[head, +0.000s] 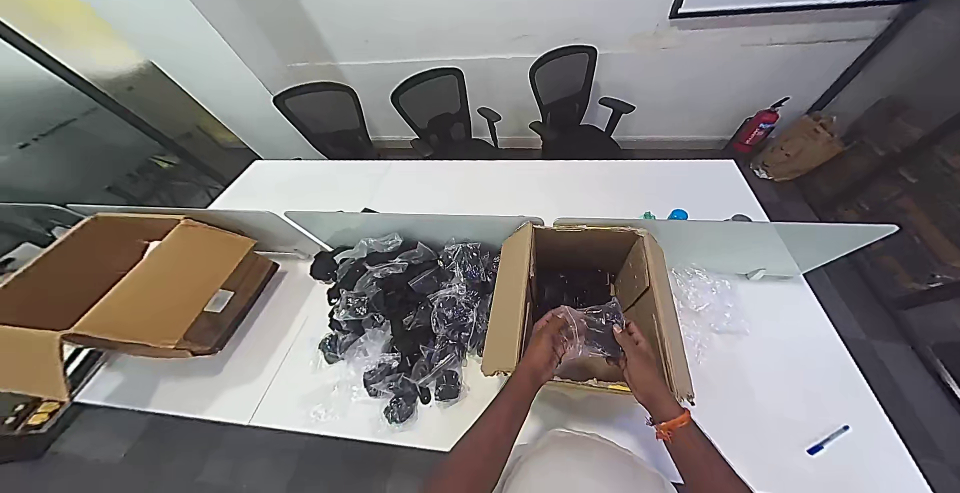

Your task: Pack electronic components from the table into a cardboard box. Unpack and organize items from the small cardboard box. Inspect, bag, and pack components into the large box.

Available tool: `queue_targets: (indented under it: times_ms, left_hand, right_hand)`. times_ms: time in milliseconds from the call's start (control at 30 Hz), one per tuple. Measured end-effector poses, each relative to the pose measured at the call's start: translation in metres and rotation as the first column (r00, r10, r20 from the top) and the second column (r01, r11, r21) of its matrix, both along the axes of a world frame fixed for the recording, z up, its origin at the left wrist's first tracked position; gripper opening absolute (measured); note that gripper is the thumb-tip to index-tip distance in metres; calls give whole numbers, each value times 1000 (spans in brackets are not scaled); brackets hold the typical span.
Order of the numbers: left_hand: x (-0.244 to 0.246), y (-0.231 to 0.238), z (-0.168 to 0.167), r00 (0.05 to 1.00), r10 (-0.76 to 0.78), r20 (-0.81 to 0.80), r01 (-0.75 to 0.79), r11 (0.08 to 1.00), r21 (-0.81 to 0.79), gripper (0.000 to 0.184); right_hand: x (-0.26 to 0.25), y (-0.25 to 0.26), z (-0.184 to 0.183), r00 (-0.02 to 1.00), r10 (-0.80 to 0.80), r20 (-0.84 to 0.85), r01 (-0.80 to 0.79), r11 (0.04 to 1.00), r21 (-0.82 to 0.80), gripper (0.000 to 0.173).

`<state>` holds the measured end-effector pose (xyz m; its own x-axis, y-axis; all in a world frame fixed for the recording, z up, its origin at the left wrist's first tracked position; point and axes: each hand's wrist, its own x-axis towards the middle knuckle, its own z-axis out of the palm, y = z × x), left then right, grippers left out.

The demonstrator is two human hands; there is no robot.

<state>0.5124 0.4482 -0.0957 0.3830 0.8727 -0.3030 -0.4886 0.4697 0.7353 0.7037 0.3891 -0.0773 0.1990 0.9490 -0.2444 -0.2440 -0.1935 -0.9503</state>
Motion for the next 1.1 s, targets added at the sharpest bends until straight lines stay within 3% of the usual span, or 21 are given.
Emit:
queue_targets:
  times_ms: [133,233,333,700,867,1000,1100]
  left_hand:
    - [10,-2,10,986,136,96,-121,983,-141,49]
    - [20,-6,8,957,187,223,-147,971,-187,50]
    - [26,-10,4,909,221,353,-132,957,-259,54]
    - [22,-11,3,882,220,417,-105,954,-281,59]
    - [23,-11,1,884,205,420,-81,953,-293,62]
    - [23,-11,3,882,209,423,-76,947,-312,71]
    - [21,-11,5,871,198,450,-64,953,-297,72]
  right_hand:
    - [-4,1,25,949,-52,312,11,991,131,41]
    - [-13,0,41,768,-68,637,-86,974,208,46]
    - [-22,-2,51,620,-17,784,-177,971,161,50]
    - [-22,1,62,556,11,831,-284,942,178,20]
    - [-25,5,75,555,-48,830,-283,928,243,18]
    - [-31,9,80,458,-68,886,-314,920,233,21]
    - [-37,9,87,441,-172,881,-314,890,331,21]
